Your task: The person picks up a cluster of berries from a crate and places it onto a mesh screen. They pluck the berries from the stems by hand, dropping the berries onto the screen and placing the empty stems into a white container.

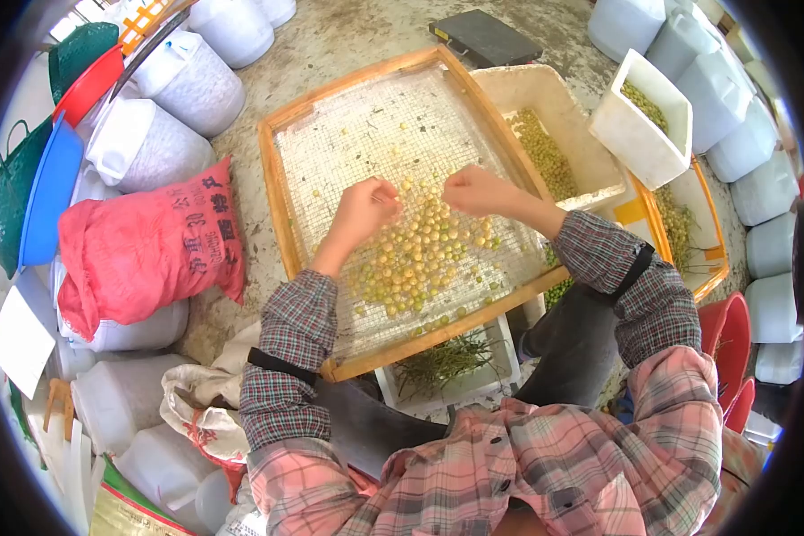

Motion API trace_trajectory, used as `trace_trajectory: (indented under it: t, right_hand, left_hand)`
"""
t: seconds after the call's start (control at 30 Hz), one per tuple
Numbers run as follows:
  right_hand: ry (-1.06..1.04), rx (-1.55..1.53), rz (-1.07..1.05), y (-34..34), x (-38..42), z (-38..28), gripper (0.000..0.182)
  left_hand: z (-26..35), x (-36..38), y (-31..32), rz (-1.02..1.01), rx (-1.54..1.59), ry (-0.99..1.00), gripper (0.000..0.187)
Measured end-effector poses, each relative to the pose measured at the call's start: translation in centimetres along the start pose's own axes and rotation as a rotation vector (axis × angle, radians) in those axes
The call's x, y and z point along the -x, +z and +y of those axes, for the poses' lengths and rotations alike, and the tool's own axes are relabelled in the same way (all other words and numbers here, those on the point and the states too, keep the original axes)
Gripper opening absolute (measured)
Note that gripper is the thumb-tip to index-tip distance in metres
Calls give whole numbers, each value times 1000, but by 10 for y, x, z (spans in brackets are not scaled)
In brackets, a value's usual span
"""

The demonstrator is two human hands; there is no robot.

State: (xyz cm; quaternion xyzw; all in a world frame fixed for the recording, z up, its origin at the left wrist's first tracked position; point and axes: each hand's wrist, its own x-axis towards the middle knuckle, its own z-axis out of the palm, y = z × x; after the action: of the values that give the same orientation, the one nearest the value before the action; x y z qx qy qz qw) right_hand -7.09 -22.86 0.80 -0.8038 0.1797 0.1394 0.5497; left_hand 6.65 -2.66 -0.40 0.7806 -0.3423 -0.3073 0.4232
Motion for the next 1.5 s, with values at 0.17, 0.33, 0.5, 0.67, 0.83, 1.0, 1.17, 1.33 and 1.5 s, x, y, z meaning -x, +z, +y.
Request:
trace_trajectory:
  t: [0.17,0.33,0.5,0.67,0.83,1.0,1.17,1.33,1.5]
  right_hand:
    - [-169,-176,-209,32,22,-14,12]
    - [-201,-312,-96,42,-15,-22,9]
    - [-266,-112,-20,63,-55,-22,9]
    - [-665,309,192,98,-85,-19,14]
    - [-570,652,-57,84,-61,-33,17]
    - [-416,293,70,42,2,-37,14]
    - [-414,-6,-137,82,143,-33,5]
    - [-667,264,-34,121,171,12,11]
    - [-598,404,389,86,41,0,17]
  left_hand:
    - [-9,20,-32,-37,238,-125,24]
    - [-16,44,-54,-17,281,-190,22]
    - [-44,65,-69,-80,205,-252,27]
    - [-69,77,-64,-157,60,-229,32]
    - [-53,90,-58,-73,-109,-211,27]
    - [-17,115,-54,-37,94,-150,17]
    - [52,185,10,-475,33,-309,19]
    - [56,218,33,-262,-283,120,28]
    - [82,252,6,44,135,-50,24]
